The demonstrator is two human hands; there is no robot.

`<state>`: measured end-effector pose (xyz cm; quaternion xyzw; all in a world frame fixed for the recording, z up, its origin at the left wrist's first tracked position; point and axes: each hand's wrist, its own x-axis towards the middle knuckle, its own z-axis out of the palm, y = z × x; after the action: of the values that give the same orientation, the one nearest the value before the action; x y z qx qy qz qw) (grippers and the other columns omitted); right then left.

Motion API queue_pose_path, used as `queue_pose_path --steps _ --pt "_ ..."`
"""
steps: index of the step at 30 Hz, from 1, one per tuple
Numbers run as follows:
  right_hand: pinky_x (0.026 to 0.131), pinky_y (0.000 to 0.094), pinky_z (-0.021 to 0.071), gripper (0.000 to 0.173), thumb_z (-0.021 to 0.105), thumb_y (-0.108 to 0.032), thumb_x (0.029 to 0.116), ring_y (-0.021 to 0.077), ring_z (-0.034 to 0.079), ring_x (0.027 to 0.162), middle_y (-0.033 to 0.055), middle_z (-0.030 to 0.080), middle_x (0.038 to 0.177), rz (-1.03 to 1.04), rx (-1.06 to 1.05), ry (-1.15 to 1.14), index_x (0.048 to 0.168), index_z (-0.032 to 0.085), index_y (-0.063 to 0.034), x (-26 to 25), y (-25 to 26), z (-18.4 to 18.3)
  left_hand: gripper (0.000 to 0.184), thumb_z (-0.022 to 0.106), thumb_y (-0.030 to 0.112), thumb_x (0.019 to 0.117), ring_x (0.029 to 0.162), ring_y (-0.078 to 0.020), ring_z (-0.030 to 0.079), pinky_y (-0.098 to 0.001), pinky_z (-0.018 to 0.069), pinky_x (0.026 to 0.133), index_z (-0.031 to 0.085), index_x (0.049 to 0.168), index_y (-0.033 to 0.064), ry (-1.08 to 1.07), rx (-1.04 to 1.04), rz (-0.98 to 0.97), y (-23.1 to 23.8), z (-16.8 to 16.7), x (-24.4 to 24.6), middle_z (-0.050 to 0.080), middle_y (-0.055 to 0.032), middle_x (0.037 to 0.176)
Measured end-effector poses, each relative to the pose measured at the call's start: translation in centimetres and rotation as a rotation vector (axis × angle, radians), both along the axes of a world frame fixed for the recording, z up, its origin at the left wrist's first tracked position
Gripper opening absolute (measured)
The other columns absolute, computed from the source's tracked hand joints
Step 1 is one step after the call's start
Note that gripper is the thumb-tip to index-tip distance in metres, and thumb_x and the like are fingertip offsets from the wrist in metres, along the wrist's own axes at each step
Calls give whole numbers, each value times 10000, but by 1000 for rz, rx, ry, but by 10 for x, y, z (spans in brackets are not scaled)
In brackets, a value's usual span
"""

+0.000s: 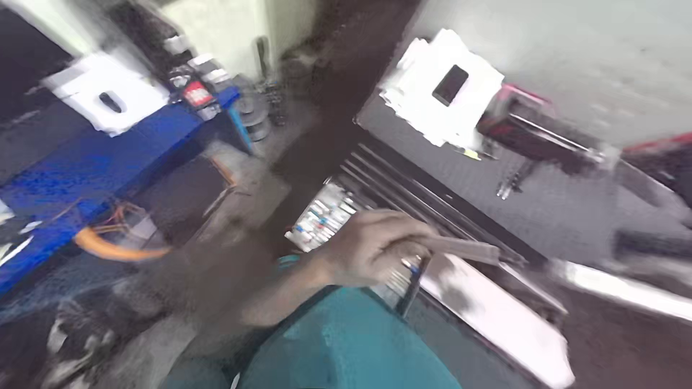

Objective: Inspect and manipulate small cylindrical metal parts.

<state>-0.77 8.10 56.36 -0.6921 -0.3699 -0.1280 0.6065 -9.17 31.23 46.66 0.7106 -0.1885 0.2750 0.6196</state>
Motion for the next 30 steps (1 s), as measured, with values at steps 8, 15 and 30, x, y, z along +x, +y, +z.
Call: queue_pose_path --steps 8,15,30 --pt "869 250 611 195 643 -337 1015 93 708 998 -80 718 1077 81 -18 -53 1160 687 -216 -9 18 7 425 443 363 1098 829 -34 614 -187 528 775 677 1106 8 68 103 -7 3 -5 5 656 -59 900" --pt "872 241 606 202 639 -343 1020 81 706 1005 -78 725 1087 58 -84 -31 1165 678 -208 -7 5 2 425 430 386 1098 812 -78 608 -224 516 761 695 1104 54 58 249 16 1 2 7 636 -45 842" --pt "831 235 604 236 493 -315 1091 53 690 942 -63 687 1050 -174 128 126 1306 474 -221 -22 19 -40 546 464 493 1064 726 63 506 -100 444 672 525 1416 81 127 136 34 -27 16 22 575 49 890"
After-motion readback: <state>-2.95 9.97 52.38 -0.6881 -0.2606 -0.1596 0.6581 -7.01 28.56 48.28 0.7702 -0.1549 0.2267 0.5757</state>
